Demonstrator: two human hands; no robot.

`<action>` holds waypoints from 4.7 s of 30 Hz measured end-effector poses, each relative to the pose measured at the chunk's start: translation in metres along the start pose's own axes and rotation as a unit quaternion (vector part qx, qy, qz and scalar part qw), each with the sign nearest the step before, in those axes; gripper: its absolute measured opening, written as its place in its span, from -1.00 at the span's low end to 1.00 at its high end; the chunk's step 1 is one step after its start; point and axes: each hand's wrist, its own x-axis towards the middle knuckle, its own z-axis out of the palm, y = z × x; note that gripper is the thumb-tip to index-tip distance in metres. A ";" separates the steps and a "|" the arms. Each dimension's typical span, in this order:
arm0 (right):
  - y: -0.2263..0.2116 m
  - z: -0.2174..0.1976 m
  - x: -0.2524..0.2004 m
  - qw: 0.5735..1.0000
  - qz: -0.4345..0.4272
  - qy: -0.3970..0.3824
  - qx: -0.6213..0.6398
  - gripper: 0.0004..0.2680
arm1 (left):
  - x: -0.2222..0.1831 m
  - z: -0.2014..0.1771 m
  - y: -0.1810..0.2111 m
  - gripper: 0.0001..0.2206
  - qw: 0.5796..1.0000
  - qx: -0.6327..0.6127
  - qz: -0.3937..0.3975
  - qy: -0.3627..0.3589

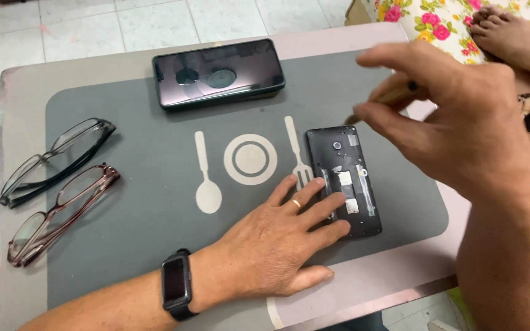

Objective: Using a small tool to pry and manipulate internal components of a mobile phone during a repair.

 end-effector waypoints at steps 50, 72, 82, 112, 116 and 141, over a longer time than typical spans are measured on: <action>0.023 0.060 0.012 0.998 -0.023 0.020 -0.064 -0.72 | -0.005 0.010 -0.006 -0.42 0.999 0.016 0.001 0.049; 0.053 0.046 -0.002 0.988 0.021 -0.143 0.056 -0.54 | -0.001 0.058 -0.004 -0.44 0.987 -0.006 0.008 0.161; 0.051 0.054 0.004 0.994 0.045 -0.080 0.066 -0.55 | 0.004 0.025 -0.004 -0.62 0.967 0.106 -0.099 0.208; 0.083 0.082 -0.208 0.521 0.254 0.408 0.706 -0.84 | 0.075 0.001 0.057 -0.81 0.913 0.011 -0.375 0.163; 0.071 0.077 -0.205 0.543 0.245 0.412 0.690 -0.81 | 0.061 0.001 0.100 -0.79 0.947 0.156 -0.207 0.189; 0.033 0.061 -0.204 0.611 0.242 0.401 0.638 -0.74 | 0.069 -0.009 0.088 -0.79 0.937 0.154 -0.313 0.036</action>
